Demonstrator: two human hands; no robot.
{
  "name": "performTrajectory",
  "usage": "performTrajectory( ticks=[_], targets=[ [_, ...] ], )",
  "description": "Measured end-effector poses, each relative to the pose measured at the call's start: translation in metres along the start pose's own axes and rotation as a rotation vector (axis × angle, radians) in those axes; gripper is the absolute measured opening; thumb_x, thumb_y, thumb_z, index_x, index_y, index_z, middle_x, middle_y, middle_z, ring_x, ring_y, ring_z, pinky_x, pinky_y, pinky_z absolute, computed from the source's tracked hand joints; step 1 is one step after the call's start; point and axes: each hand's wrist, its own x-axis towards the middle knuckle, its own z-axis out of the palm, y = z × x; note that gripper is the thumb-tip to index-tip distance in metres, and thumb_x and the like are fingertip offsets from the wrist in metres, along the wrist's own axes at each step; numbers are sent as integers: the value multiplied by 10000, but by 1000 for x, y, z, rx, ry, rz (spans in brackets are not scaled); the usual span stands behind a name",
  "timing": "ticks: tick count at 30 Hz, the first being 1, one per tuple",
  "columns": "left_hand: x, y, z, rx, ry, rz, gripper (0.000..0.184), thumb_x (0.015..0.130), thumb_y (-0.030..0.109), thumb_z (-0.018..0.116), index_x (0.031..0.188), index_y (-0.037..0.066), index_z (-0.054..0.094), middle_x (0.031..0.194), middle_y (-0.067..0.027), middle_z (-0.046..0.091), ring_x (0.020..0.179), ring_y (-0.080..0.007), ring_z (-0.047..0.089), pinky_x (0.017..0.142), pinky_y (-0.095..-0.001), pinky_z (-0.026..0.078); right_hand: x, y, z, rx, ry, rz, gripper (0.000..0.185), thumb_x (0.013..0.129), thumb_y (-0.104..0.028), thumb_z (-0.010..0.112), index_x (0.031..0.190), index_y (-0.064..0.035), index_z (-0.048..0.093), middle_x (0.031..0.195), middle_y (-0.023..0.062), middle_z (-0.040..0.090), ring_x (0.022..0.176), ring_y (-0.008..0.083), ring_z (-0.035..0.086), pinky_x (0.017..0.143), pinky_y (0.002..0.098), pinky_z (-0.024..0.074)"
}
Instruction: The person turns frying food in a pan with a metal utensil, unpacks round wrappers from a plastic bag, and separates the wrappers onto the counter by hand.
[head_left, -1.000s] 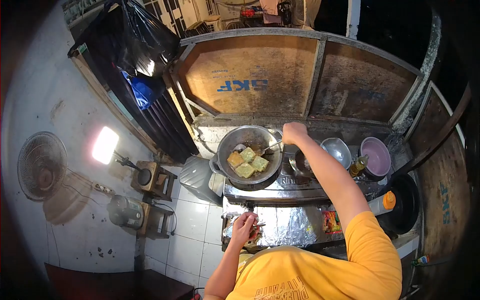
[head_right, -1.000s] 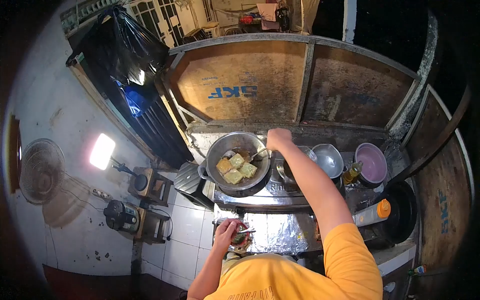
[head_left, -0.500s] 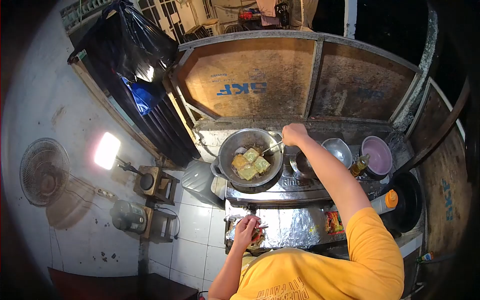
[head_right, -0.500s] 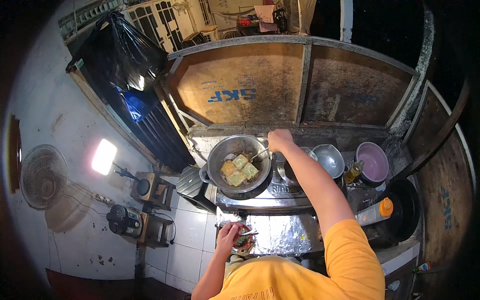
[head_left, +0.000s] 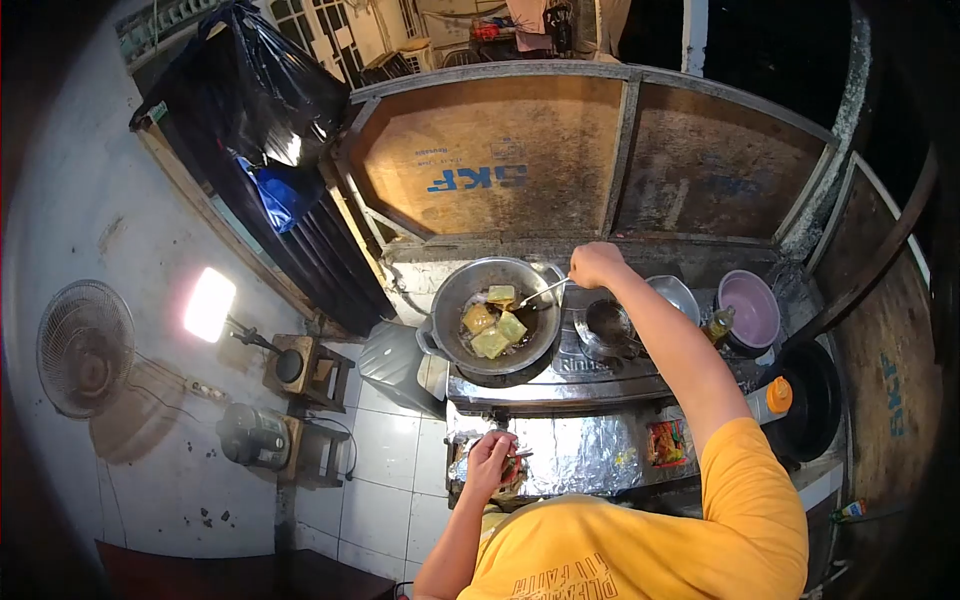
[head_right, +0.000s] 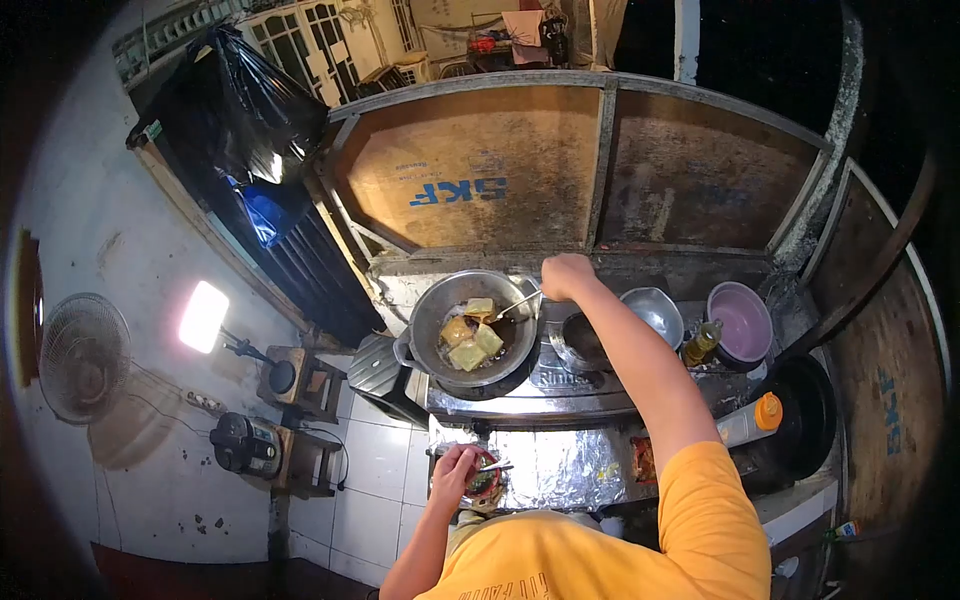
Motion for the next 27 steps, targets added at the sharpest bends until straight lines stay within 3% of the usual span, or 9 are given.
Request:
performTrajectory(
  ticks=[7,9,11,18,24,27],
  targets=[
    [9,-15,-4,87,-22,70,228,1008,222,503,1036,24,614,757,14,574,499,-35,443,411,-206,343,-15,-17,-37,-129,25,-101,283,808,-309,638,874,-54,739,924,170,713,909,337,683,786,440,534],
    [2,-1,3,50,-23,-27,227,1011,223,502,1048,26,608,755,8,576,483,-39,450,414,-204,340,-17,-24,-44,-142,30,-121,279,804,-296,639,866,-41,735,920,169,713,906,337,684,785,440,535],
    [6,-11,-1,62,-28,6,224,1011,225,502,1051,30,606,754,7,576,475,-40,449,412,-205,340,-17,-31,-50,-162,70,-141,175,730,-128,636,852,-58,740,918,166,719,890,311,701,764,417,551],
    [-3,4,5,22,4,2,219,1012,217,500,1053,28,604,770,11,572,518,-38,465,442,-193,371,-9,-50,-36,-182,143,-168,123,721,-104,640,789,-79,739,863,145,722,834,300,707,714,406,557],
    [0,-9,-7,67,9,62,228,1013,219,498,1050,19,601,777,6,566,558,-37,474,468,-197,405,-29,-41,-30,-230,337,-249,114,754,-105,615,745,-88,727,763,110,709,769,281,707,646,400,551],
    [1,-6,-5,81,-6,46,237,1018,226,488,1046,20,603,749,4,563,532,-40,471,435,-198,372,-36,-33,-21,-252,370,-246,147,781,-122,592,751,-97,733,754,110,706,765,281,706,648,399,552]
  ],
)
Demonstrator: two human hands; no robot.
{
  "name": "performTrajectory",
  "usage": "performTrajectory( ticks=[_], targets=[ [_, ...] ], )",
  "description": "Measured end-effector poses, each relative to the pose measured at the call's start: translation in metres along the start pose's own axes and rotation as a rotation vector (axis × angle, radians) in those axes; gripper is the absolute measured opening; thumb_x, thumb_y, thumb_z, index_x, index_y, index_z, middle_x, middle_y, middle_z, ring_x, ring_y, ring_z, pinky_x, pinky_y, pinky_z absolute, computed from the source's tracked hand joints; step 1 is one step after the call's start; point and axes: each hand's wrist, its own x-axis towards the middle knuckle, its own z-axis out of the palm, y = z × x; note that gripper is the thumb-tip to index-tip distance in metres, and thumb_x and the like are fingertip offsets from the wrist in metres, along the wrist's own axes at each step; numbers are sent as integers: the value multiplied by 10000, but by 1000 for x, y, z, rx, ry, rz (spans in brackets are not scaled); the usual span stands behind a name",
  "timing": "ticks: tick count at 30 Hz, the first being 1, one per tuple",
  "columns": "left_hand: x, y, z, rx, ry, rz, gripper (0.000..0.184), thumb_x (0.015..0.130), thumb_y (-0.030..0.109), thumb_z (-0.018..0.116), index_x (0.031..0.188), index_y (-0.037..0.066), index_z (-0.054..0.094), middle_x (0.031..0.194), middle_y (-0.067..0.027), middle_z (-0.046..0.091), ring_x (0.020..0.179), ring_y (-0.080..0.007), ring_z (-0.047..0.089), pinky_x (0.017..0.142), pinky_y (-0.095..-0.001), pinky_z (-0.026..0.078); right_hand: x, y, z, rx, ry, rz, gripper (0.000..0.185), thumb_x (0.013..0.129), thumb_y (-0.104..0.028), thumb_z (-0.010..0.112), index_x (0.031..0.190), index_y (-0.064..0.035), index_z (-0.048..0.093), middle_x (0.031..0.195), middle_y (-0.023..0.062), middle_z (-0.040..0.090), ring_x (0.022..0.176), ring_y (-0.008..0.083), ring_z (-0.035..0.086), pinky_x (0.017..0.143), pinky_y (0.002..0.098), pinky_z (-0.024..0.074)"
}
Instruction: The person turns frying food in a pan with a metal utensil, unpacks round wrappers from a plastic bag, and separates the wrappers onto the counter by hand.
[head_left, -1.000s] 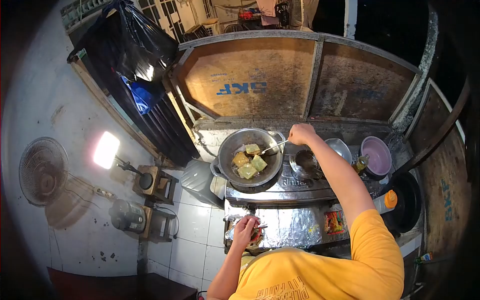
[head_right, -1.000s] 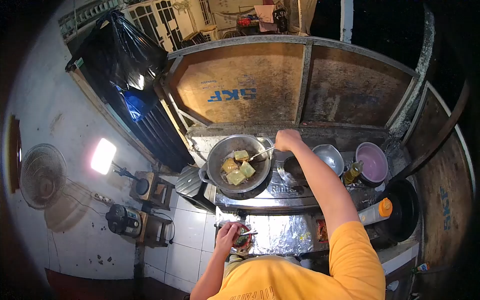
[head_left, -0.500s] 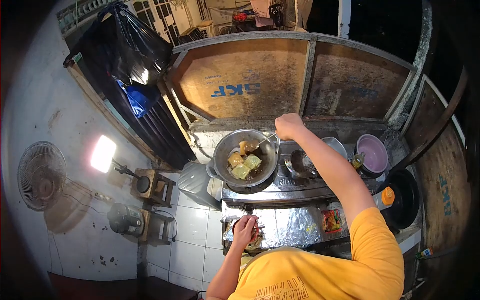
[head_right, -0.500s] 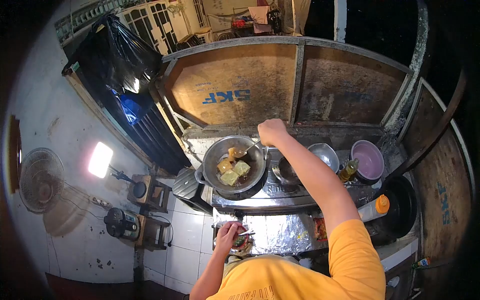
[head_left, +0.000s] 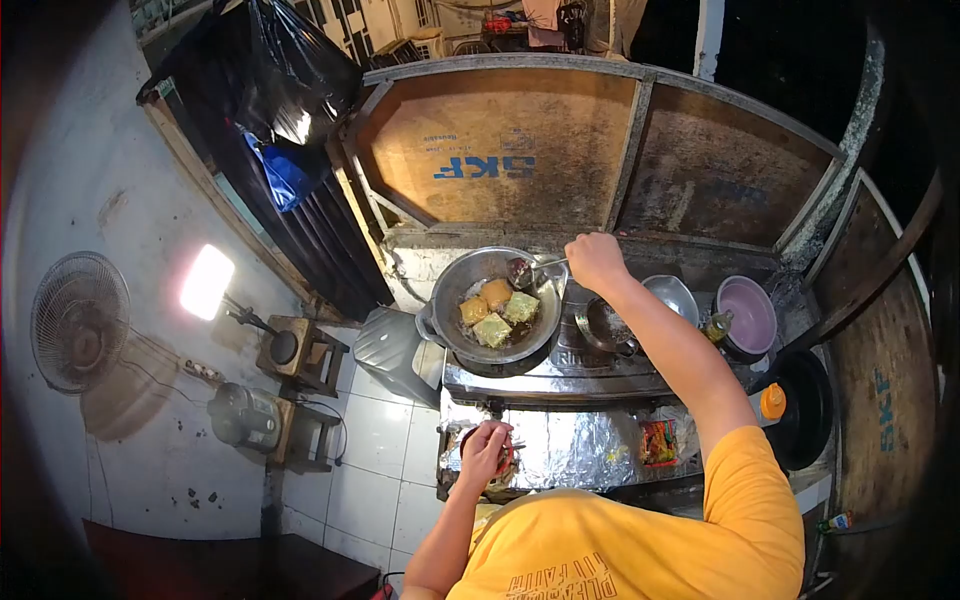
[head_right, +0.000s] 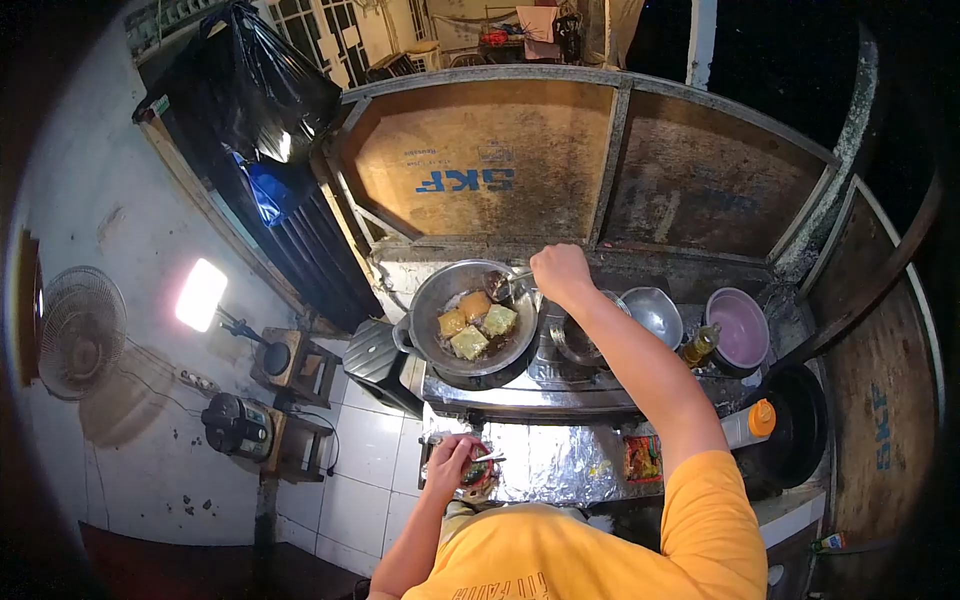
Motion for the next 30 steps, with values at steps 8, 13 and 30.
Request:
performTrajectory(
  ticks=[8,13,30],
  targets=[
    [7,-11,4,29,-52,2,276,1011,275,503,1056,31,623,741,20,570,510,-27,450,426,-193,341,-4,-6,12,-31,29,6,164,793,-135,584,756,-100,740,812,128,716,781,292,708,670,401,556],
    [3,-9,3,51,-39,7,285,1009,286,508,1050,30,627,742,23,570,526,-27,453,440,-191,342,-12,-14,-7,25,-27,29,159,785,-135,587,753,-95,738,822,131,715,775,297,707,669,406,556],
    [6,-12,8,64,-52,75,286,1007,269,520,1048,15,646,762,27,581,615,-22,460,536,-195,361,13,-15,9,5,-124,-30,154,778,-145,598,762,-99,744,839,136,717,830,280,706,701,404,546]
  ],
)
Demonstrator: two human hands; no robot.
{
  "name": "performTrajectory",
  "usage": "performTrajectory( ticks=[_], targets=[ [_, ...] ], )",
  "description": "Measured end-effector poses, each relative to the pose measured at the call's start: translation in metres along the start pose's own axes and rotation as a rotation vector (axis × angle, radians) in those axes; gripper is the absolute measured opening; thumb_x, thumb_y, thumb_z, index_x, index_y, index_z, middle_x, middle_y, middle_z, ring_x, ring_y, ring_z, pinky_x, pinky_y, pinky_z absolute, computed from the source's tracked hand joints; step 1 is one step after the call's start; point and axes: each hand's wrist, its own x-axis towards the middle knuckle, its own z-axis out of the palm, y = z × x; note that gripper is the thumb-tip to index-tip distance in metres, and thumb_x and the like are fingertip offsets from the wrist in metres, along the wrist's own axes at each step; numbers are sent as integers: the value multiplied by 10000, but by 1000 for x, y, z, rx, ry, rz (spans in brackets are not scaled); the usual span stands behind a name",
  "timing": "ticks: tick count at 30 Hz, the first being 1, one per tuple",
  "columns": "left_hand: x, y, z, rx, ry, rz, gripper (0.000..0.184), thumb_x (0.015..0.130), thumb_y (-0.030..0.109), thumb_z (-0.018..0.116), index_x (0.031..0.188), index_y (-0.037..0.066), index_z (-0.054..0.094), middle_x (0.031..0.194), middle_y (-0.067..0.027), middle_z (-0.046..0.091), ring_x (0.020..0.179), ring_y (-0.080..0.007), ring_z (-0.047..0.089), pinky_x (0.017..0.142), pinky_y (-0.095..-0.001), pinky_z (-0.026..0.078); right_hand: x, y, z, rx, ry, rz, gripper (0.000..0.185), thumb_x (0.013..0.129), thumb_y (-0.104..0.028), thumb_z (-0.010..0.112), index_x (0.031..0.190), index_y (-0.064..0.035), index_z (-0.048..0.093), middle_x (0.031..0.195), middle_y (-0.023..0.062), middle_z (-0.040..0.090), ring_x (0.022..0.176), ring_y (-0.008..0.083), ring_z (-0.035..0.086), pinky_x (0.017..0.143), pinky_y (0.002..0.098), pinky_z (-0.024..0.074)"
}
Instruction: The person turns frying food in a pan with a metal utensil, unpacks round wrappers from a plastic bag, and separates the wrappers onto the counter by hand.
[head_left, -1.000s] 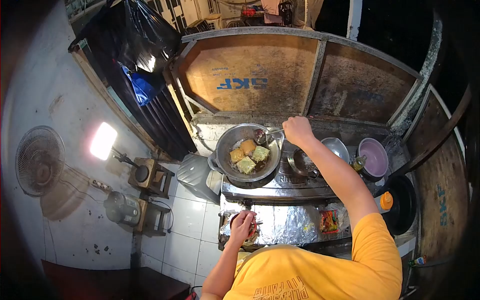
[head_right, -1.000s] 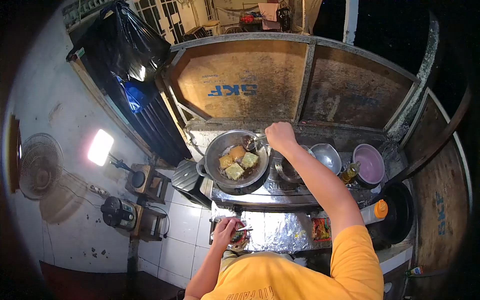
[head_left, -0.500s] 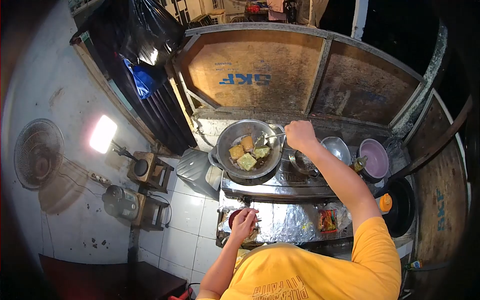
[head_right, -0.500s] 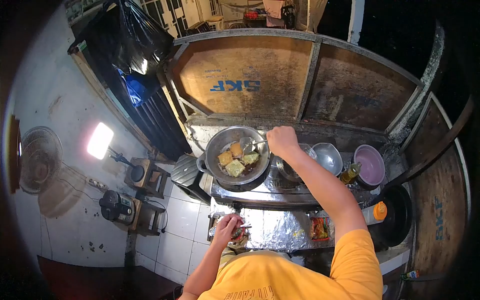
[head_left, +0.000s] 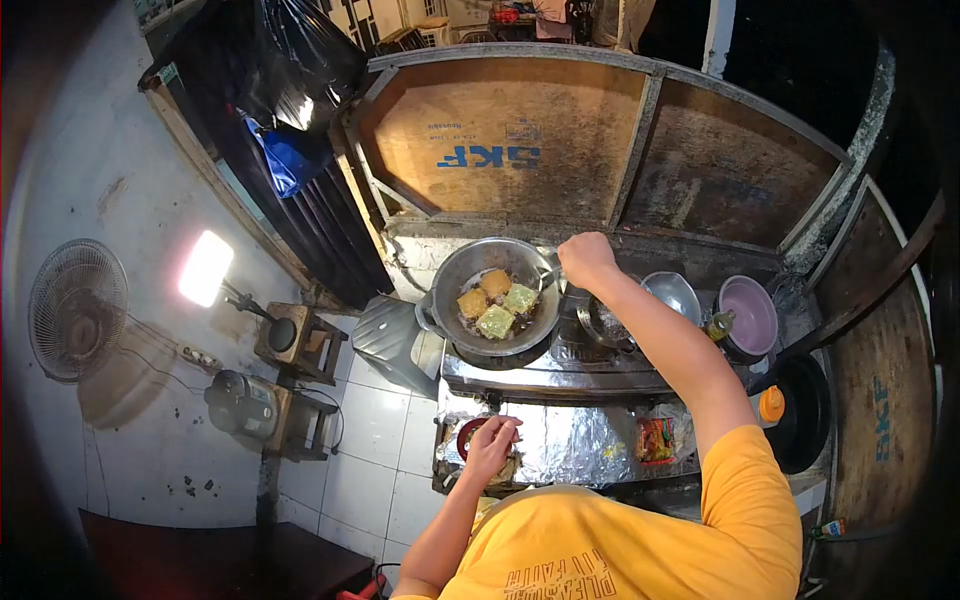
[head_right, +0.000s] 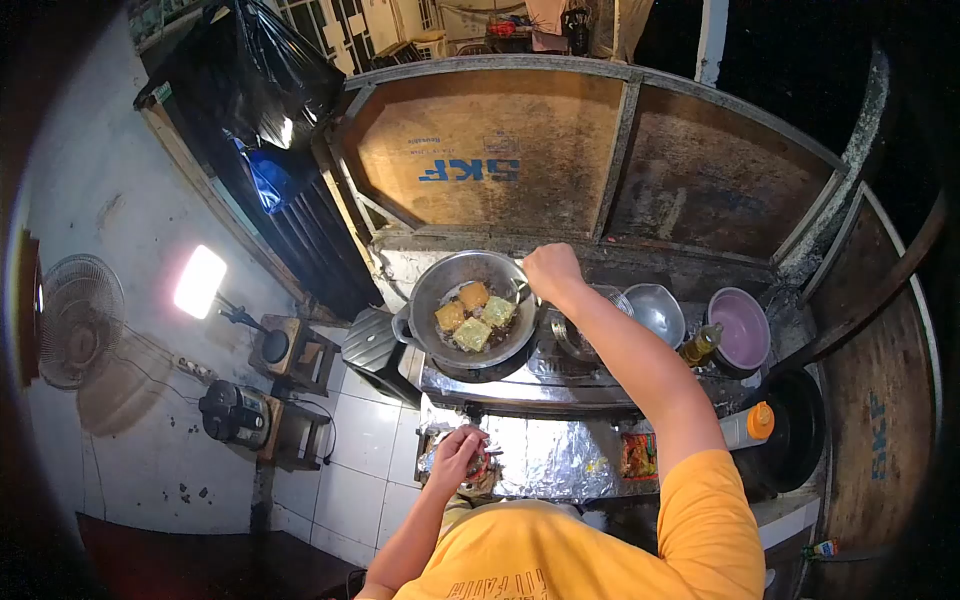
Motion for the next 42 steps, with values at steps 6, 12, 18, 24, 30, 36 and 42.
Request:
performTrajectory(
  ticks=[6,12,18,24,30,36,42],
  targets=[
    [-2,-3,-5,21,4,-4,286,1006,263,517,1052,13,647,766,26,584,613,-25,451,540,-199,351,0,12,6,81,-161,130,187,730,-154,651,871,-81,749,903,160,719,872,314,702,749,412,552],
    [-2,1,-7,-10,9,-37,296,1004,276,522,1057,11,642,762,25,586,609,-25,448,535,-201,350,-34,26,46,291,-233,343,170,776,-250,650,857,-157,766,868,125,719,885,326,685,783,425,543],
    [3,-7,-2,-58,-16,-70,299,1001,286,530,1054,16,646,767,25,584,611,-24,450,537,-203,357,-70,39,50,399,-166,416,165,790,-322,674,873,-221,775,878,87,724,853,298,684,768,414,540],
    [4,-6,2,-38,-36,-125,297,1000,290,526,1047,27,655,771,22,587,632,-29,467,553,-200,369,-75,62,25,397,-153,377,142,778,-310,683,849,-227,773,860,76,725,853,285,687,761,403,537],
    [0,0,4,2,17,13,241,1012,231,497,1012,37,641,754,24,578,555,-23,424,490,-179,313,-63,74,13,353,-148,201,172,786,-311,671,893,-215,766,866,77,721,843,286,683,754,409,530],
    [-7,12,2,-68,19,-95,239,1016,222,488,1016,37,639,790,26,578,563,-15,404,498,-176,307,-61,44,21,323,-69,70,178,820,-306,633,899,-208,759,880,70,719,876,276,677,768,407,526],
    [-5,5,-1,-63,15,-90,239,1014,228,490,1029,35,630,790,28,577,562,-15,403,496,-175,302,-106,-21,26,157,171,-157,111,823,-210,583,808,-116,640,810,67,625,797,253,645,702,413,496]
  ],
)
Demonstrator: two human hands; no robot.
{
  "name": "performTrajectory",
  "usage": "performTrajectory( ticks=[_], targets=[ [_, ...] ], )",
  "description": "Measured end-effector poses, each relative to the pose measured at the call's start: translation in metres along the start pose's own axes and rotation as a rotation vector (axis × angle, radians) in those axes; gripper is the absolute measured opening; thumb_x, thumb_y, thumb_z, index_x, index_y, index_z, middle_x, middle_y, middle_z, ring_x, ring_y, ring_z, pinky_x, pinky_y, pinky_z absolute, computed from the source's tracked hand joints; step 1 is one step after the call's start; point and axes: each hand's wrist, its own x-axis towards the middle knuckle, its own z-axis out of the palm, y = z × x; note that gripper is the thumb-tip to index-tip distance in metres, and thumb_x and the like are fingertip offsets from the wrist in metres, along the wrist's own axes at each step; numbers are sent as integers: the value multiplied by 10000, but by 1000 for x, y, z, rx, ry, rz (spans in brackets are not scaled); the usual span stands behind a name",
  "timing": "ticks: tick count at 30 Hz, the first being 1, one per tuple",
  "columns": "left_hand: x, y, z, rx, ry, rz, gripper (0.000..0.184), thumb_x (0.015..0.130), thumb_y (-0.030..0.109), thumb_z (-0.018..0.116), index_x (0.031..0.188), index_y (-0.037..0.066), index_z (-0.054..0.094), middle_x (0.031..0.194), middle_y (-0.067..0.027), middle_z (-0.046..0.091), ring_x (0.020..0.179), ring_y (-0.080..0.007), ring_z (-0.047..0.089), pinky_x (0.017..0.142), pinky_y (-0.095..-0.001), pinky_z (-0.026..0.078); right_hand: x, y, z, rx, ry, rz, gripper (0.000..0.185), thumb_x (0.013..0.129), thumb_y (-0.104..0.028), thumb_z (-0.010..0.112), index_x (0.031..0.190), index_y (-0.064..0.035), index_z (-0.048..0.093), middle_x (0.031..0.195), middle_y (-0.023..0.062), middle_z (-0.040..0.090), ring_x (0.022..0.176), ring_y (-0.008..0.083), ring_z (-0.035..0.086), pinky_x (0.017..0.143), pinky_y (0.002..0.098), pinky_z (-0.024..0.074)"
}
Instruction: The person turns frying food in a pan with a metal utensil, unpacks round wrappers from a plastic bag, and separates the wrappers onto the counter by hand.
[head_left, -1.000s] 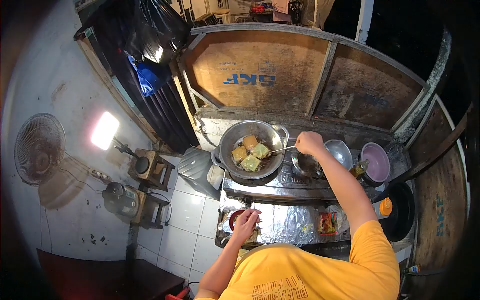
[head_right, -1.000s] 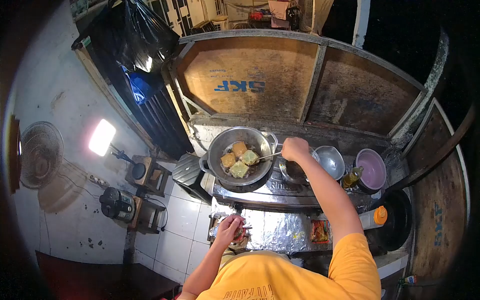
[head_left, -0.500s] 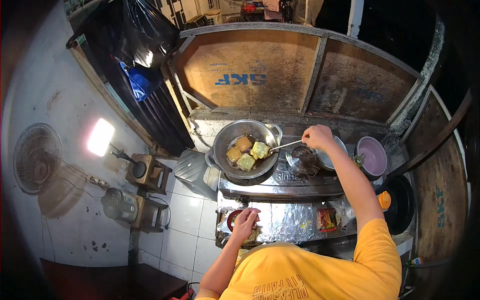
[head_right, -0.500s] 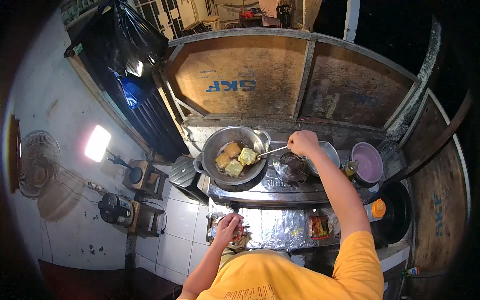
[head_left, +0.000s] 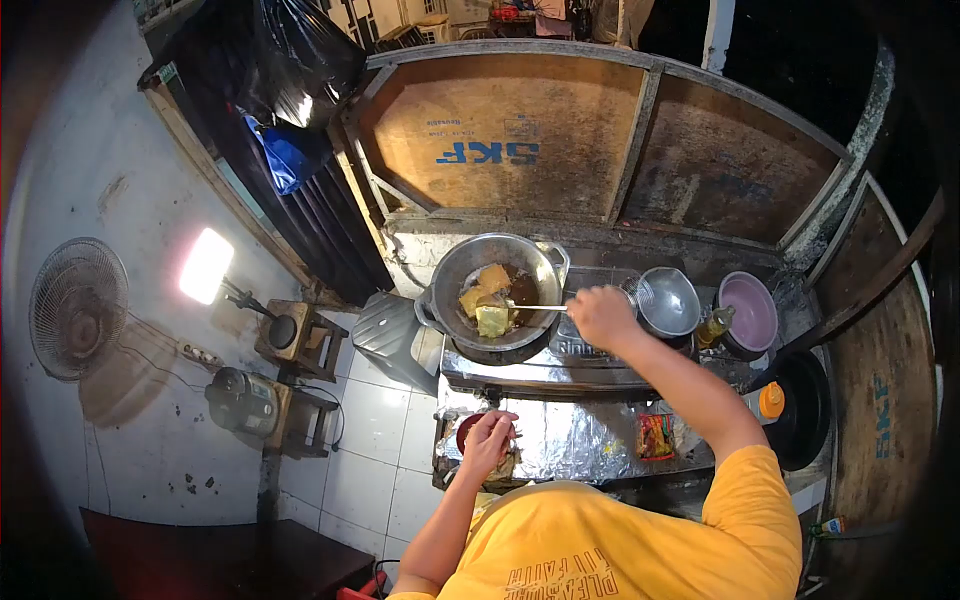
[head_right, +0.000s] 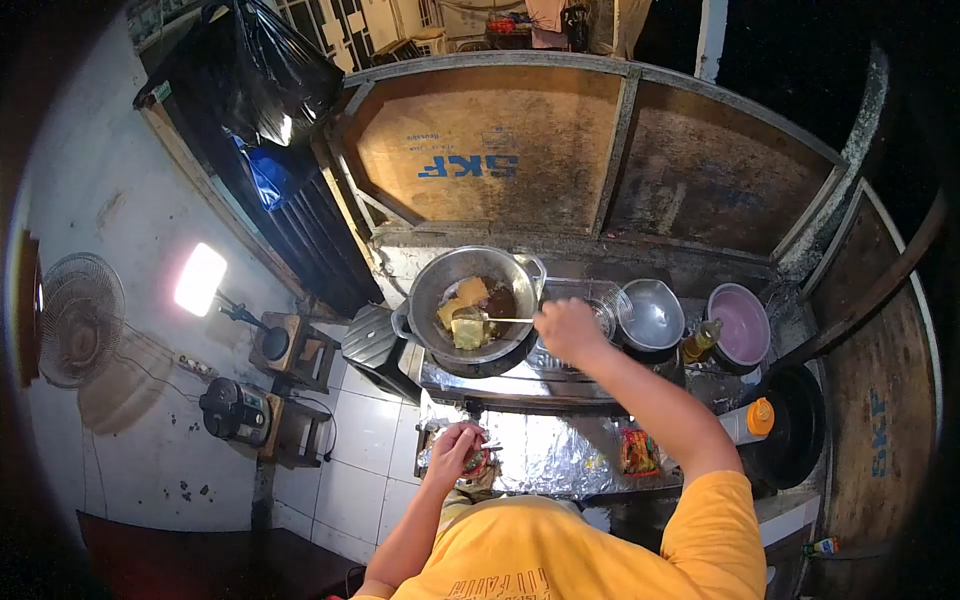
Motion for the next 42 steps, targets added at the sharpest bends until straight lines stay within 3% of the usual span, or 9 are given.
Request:
performTrajectory(
  ticks=[2,10,27,37,41,42],
  targets=[
    [2,1,0,0,-2,2,241,1013,233,493,1028,35,629,791,29,577,562,-15,404,496,-176,302,-19,-19,8,-46,175,-50,52,773,-156,578,799,-111,578,769,50,564,765,222,620,691,390,491],
    [4,2,4,25,-23,-5,250,1011,249,503,1038,36,631,780,36,573,590,-16,435,520,-172,326,-37,-19,-12,49,243,1,60,763,-153,589,766,-93,594,740,48,563,714,226,622,651,378,495],
    [7,4,3,33,-28,34,258,1009,252,511,1042,34,645,781,46,579,605,-10,427,537,-170,323,-9,18,-7,-82,93,272,118,796,-165,570,778,-92,661,788,85,634,773,261,658,688,398,516],
    [7,3,6,57,-37,53,253,1009,241,503,1039,32,641,771,41,572,596,-14,411,530,-179,311,56,-2,-2,-110,81,231,179,778,-171,576,719,-88,723,769,130,678,746,287,680,647,420,530],
    [2,10,3,27,-33,-4,252,1013,238,496,1046,34,641,782,37,570,585,-13,404,515,-174,302,68,-7,-10,-25,-58,269,154,762,-152,598,763,-77,733,778,153,699,753,309,701,666,428,549],
    [5,1,-1,33,-36,57,276,1001,283,522,1049,38,640,753,34,569,539,-12,436,454,-181,326,69,-6,-13,6,-111,280,166,772,-155,589,790,-81,737,773,162,700,771,315,703,686,431,550]
  ],
)
